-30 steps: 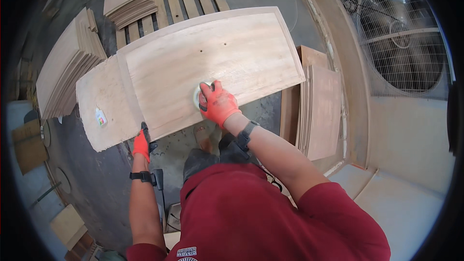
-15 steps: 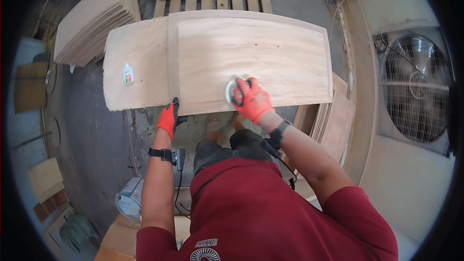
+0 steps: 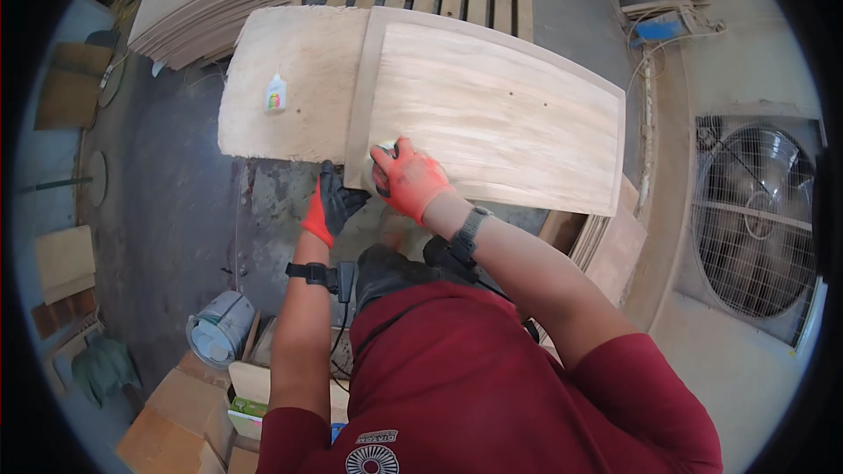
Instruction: The person uses an orbital sander to smooth the surface of a large wooden board. They move the sander across the board's surface, flip the board over to sand the other side, and continue the process.
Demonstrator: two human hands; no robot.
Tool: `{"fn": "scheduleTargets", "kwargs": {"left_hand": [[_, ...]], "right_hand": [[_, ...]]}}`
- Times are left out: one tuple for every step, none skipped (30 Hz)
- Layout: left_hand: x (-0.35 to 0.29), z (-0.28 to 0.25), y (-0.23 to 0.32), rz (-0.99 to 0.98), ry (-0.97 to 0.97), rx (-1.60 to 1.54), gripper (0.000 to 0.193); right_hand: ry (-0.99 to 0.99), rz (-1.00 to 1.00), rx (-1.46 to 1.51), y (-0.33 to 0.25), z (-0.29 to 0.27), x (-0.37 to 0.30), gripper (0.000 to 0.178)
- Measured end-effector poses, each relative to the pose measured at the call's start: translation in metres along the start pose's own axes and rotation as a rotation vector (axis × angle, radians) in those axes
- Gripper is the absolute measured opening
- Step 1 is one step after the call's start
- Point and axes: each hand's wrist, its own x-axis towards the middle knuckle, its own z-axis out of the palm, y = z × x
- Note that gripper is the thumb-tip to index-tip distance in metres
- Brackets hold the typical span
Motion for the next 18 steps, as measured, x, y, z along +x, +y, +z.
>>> {"fn": "scheduleTargets", "kwargs": {"left_hand": [[0.001,0.001,0.003,-0.001,0.001,0.027,0.076],[0.004,0.004,0.004,-0.002,0.002,0.056,0.077],[0.002,0.009,0.006,0.002,0.033,0.081,0.077],[0.0,0.016,0.005,0.027,0.052,0.096,0.077],[0.0,0.026,0.005,0.049,0.061,0.117,0.077],[0.003,0.033,0.006,0.072,0.067,0.141,0.077],[0.003,0.039,0.007,0.056,0.067,0.126,0.069],[0.005,0.038,0.007,0.042,0.033,0.083,0.069],[0.009,0.033,0.006,0.036,-0.003,0.044,0.069],[0.011,0.031,0.004,0.048,0.049,0.032,0.067],[0.018,0.018,0.005,0.034,0.057,0.033,0.063],[0.018,0.019,0.006,0.053,0.08,0.032,0.065],[0.027,-0.007,0.002,0.016,0.144,-0.005,0.068],[0.039,-0.018,-0.007,0.019,0.102,-0.006,0.07],[0.037,0.026,-0.002,-0.091,0.134,-0.01,0.067],[0.017,0.035,0.005,-0.028,0.143,0.099,0.068],[0.017,0.019,0.007,-0.046,0.166,0.178,0.068],[0.014,0.019,0.007,-0.096,0.148,0.208,0.068]], "right_hand": [[0.007,0.023,0.001,0.01,0.002,-0.009,0.049],[0.014,0.048,0.003,0.021,0.002,-0.019,0.051],[0.021,0.067,-0.008,0.032,-0.001,-0.031,0.054],[0.028,0.089,-0.019,0.044,-0.006,-0.044,0.058],[0.043,0.12,-0.032,0.056,-0.011,-0.059,0.061],[0.025,0.176,-0.035,0.067,-0.017,-0.072,0.062],[0.008,0.231,-0.036,0.078,-0.023,-0.085,0.064],[-0.001,0.277,-0.036,0.087,-0.03,-0.098,0.066],[0.047,0.303,-0.02,0.1,-0.031,-0.113,0.064],[0.111,0.316,0.001,0.11,-0.031,-0.124,0.062],[0.141,0.325,0.06,0.115,-0.038,-0.129,0.06],[0.204,0.365,0.033,0.127,-0.032,-0.137,0.062],[0.206,0.381,0.049,0.139,-0.028,-0.143,0.065],[0.209,0.451,0.104,0.147,-0.035,-0.156,0.069],[0.217,0.573,0.066,0.167,-0.042,-0.185,0.072],[0.23,0.619,0.066,0.178,-0.042,-0.193,0.073],[0.241,0.661,0.035,0.184,-0.048,-0.197,0.074],[0.248,0.731,0.045,0.194,-0.053,-0.201,0.075]]}}
